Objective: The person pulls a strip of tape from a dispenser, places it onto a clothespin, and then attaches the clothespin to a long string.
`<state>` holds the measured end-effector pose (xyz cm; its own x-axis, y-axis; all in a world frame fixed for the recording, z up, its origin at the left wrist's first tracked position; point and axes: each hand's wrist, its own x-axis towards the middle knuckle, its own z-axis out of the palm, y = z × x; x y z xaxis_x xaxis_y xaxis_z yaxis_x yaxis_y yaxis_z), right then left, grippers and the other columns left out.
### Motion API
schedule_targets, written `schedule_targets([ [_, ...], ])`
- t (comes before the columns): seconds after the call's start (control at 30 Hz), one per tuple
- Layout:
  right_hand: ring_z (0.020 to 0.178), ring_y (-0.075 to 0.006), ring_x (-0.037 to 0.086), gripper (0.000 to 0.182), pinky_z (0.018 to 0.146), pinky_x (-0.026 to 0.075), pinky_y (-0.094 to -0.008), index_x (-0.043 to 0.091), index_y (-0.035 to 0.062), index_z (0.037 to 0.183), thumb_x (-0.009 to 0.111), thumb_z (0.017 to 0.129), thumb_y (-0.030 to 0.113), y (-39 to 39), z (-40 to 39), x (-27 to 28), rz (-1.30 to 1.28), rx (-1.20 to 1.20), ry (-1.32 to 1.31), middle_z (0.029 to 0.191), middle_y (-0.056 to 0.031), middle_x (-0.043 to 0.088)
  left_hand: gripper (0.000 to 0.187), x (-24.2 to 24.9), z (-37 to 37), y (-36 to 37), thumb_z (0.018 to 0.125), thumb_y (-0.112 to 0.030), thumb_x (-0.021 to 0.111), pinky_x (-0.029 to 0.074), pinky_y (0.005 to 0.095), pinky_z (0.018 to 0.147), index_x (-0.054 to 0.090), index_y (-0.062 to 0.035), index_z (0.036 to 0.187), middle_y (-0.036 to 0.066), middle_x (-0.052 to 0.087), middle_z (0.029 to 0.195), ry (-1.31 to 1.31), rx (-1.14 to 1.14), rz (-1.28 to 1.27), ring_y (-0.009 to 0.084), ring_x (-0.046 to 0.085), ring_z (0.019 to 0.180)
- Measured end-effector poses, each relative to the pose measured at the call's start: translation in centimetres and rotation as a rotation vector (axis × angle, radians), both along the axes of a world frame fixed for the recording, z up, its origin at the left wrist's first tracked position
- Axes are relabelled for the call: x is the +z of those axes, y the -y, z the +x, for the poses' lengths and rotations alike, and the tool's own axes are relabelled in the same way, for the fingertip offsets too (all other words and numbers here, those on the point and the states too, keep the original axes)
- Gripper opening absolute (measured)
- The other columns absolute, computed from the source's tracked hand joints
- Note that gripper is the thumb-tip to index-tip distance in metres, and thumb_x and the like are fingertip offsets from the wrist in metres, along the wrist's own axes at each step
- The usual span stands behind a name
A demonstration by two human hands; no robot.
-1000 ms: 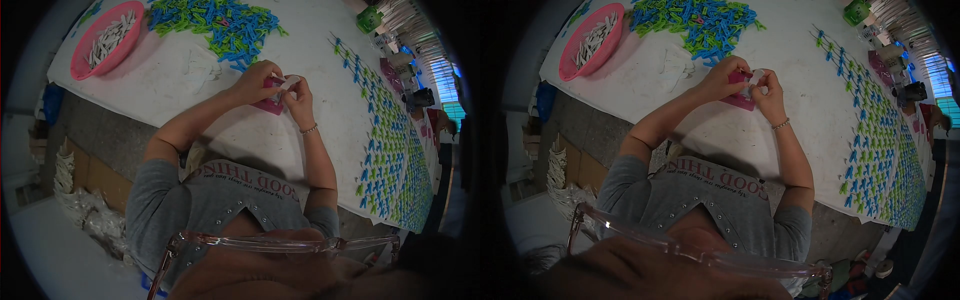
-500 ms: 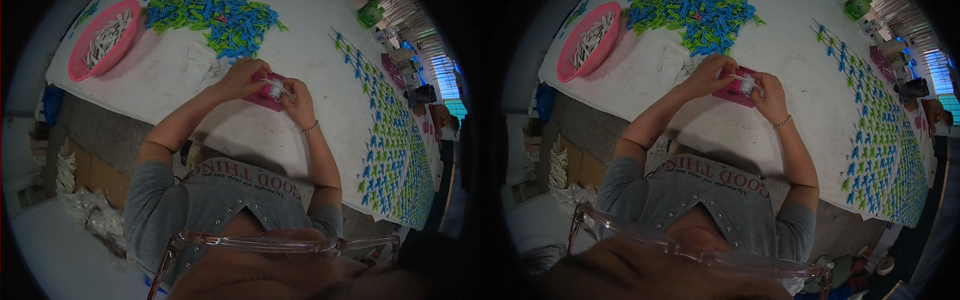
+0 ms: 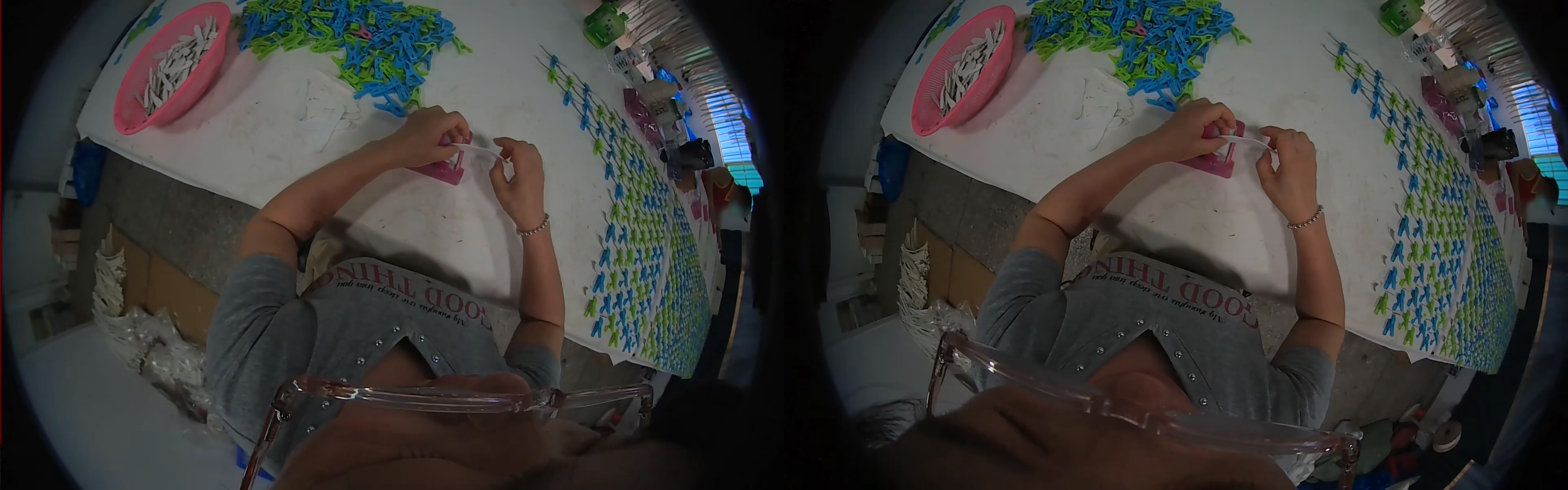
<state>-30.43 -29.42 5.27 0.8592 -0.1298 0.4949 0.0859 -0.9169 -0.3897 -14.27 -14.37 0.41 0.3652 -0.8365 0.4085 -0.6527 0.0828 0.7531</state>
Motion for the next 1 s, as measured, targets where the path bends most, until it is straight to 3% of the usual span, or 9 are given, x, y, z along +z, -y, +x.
schedule_targets([
  [0.1, 0.079, -0.0245, 0.053, 0.035, 0.072, 0.043, -0.0367, 0.058, 0.0068, 0.103, 0.061, 0.07, -0.002, 0.1, -0.3, 1.2, -0.07, 0.002, 0.03, 0.08, -0.0061, 0.055, 0.022, 0.1, -0.7, 1.1, 0.073, -0.011, 0.067, 0.044, 0.0362, 0.075, 0.059, -0.0099, 0.093, 0.001, 0.066, 0.078, 0.012, -0.029, -0.038, 0.0225, 0.058, 0.076],
  [0.2, 0.081, -0.0255, 0.054, 0.037, 0.075, 0.044, -0.0375, 0.058, 0.0066, 0.109, 0.062, 0.073, -0.001, 0.7, -0.5, 1.6, 0.059, 0.033, 0.027, 0.087, -0.0068, 0.059, 0.023, -0.1, -0.5, 1.4, 0.073, -0.013, 0.068, 0.046, 0.0359, 0.074, 0.059, -0.009, 0.094, 0.002, 0.066, 0.078, 0.038, -0.05, -0.121, 0.0226, 0.059, 0.078],
  [0.3, 0.09, -0.0275, 0.057, 0.039, 0.081, 0.046, -0.038, 0.056, 0.0034, 0.116, 0.064, 0.079, 0.006, 3.2, -0.9, 0.1, 0.274, -0.06, 0.003, 0.099, -0.0114, 0.062, 0.025, 0.2, 0.5, 0.1, 0.074, -0.011, 0.069, 0.048, 0.0314, 0.075, 0.057, -0.0069, 0.096, 0.004, 0.065, 0.082, -0.174, 0.01, -0.081, 0.0183, 0.06, 0.082],
  [0.37, 0.101, -0.0315, 0.058, 0.043, 0.088, 0.046, -0.0399, 0.052, -0.001, 0.12, 0.064, 0.084, 0.017, 5.5, -0.7, -2.1, -0.108, -0.37, -0.363, 0.109, -0.0176, 0.062, 0.027, 0.3, 1.3, -1.2, 0.079, -0.006, 0.067, 0.045, 0.025, 0.075, 0.054, -0.0055, 0.102, 0.002, 0.058, 0.088, -0.441, 0.007, -0.081, 0.0092, 0.055, 0.083],
  [0.47, 0.108, -0.0342, 0.057, 0.046, 0.092, 0.045, -0.0415, 0.051, -0.004, 0.12, 0.062, 0.086, 0.025, 6.8, 0.6, -7.1, -0.389, -0.371, -0.299, 0.11, -0.0208, 0.062, 0.028, 0.3, 1.6, -2.8, 0.079, -0.006, 0.068, 0.043, 0.0229, 0.076, 0.053, -0.0056, 0.103, -0.001, 0.056, 0.086, -0.462, 0.081, -0.088, 0.0066, 0.052, 0.081],
  [0.63, 0.105, -0.0405, 0.055, 0.041, 0.091, 0.045, -0.0423, 0.053, -0.0051, 0.118, 0.06, 0.086, 0.02, 7.1, 8.2, -7.7, -0.22, -0.044, -0.157, 0.112, -0.0256, 0.059, 0.027, -0.6, 1.4, -3.1, 0.08, -0.006, 0.067, 0.046, 0.023, 0.075, 0.053, -0.006, 0.103, 0.001, 0.058, 0.087, -0.568, 0.071, -0.173, 0.0069, 0.054, 0.081],
  [0.7, 0.101, -0.0382, 0.057, 0.041, 0.088, 0.047, -0.0421, 0.053, 0.0001, 0.117, 0.061, 0.085, 0.025, 7.6, 12.1, -6.8, -0.153, -0.048, -0.262, 0.109, -0.0207, 0.062, 0.027, -0.7, 1.4, -3.2, 0.08, -0.006, 0.067, 0.045, 0.0223, 0.073, 0.052, -0.0062, 0.103, 0.0, 0.057, 0.086, -0.55, 0.036, -0.193, 0.0059, 0.053, 0.08],
  [0.83, 0.098, -0.0351, 0.058, 0.045, 0.084, 0.049, -0.0438, 0.058, 0.006, 0.114, 0.065, 0.08, 0.035, 8.4, 20.1, -6.6, -0.158, -0.354, -0.251, 0.103, -0.0173, 0.061, 0.029, -0.8, 1.8, -3.7, 0.079, -0.004, 0.067, 0.042, 0.0217, 0.072, 0.051, -0.0063, 0.103, -0.002, 0.052, 0.083, -0.519, 0.058, -0.194, 0.006, 0.048, 0.076],
  [1.0, 0.097, -0.0335, 0.059, 0.041, 0.083, 0.049, -0.0431, 0.063, 0.0116, 0.11, 0.066, 0.079, 0.038, 8.5, 24.6, -6.9, -0.053, -0.493, -0.321, 0.105, -0.0158, 0.059, 0.03, -0.6, 2.8, -3.9, 0.078, -0.003, 0.067, 0.041, 0.022, 0.076, 0.052, -0.0054, 0.104, -0.002, 0.05, 0.083, -0.566, 0.063, -0.248, 0.0068, 0.047, 0.077],
])
